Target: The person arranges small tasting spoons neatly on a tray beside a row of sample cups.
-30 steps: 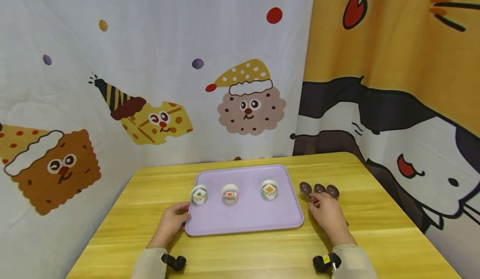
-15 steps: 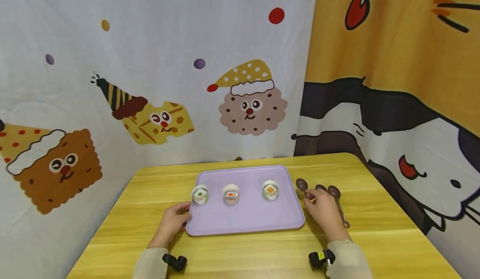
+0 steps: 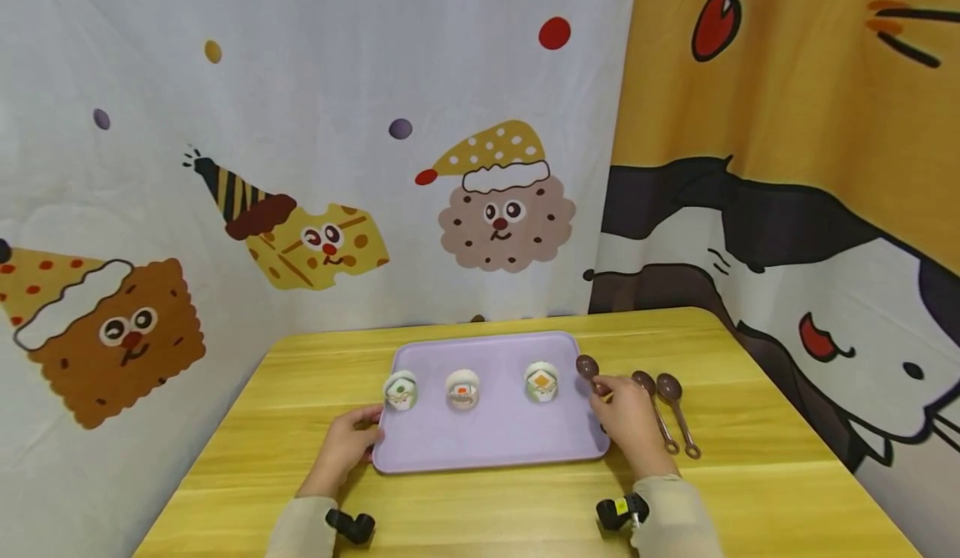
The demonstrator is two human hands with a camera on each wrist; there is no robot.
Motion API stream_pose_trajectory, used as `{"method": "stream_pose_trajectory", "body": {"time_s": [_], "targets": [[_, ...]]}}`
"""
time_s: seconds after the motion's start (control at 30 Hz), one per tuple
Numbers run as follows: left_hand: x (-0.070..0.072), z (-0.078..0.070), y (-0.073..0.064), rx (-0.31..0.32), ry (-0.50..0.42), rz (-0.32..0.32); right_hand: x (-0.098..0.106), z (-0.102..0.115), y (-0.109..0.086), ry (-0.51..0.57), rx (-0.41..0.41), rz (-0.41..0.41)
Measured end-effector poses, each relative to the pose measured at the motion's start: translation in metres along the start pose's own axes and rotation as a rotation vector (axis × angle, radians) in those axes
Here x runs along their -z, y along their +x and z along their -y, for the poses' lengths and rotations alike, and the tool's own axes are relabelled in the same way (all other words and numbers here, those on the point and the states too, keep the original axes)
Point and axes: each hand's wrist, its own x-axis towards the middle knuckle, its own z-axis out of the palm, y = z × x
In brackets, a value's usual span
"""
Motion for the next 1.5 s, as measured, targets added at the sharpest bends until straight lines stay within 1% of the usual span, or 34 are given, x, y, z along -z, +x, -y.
{"method": "stream_pose_trajectory", "body": {"time_s": [0.23, 0.47, 0.8, 1.03, 1.27, 1.5], "targets": [[0.001, -0.001, 0.000, 0.010, 0.009, 0.001, -0.006, 0.007, 0.001, -0.005, 0.015, -0.027], [0.000, 0.000, -0.001, 0.012, -0.007, 0.007, -0.014, 0.012, 0.000, 0.021, -0.043, -0.017], [0.000, 0.000, -0.001, 0.011, -0.007, 0.010, -0.026, 0.017, -0.001, -0.031, -0.027, -0.058], [0.001, -0.001, -0.001, 0.014, -0.003, 0.008, -0.030, 0.019, -0.001, -0.039, -0.041, -0.049], [0.001, -0.001, -0.001, 0.009, -0.006, 0.010, -0.034, 0.023, -0.003, -0.070, -0.052, -0.027], [0.001, 0.001, -0.001, 0.004, -0.014, 0.010, -0.035, 0.023, -0.003, -0.084, -0.047, -0.015]]}}
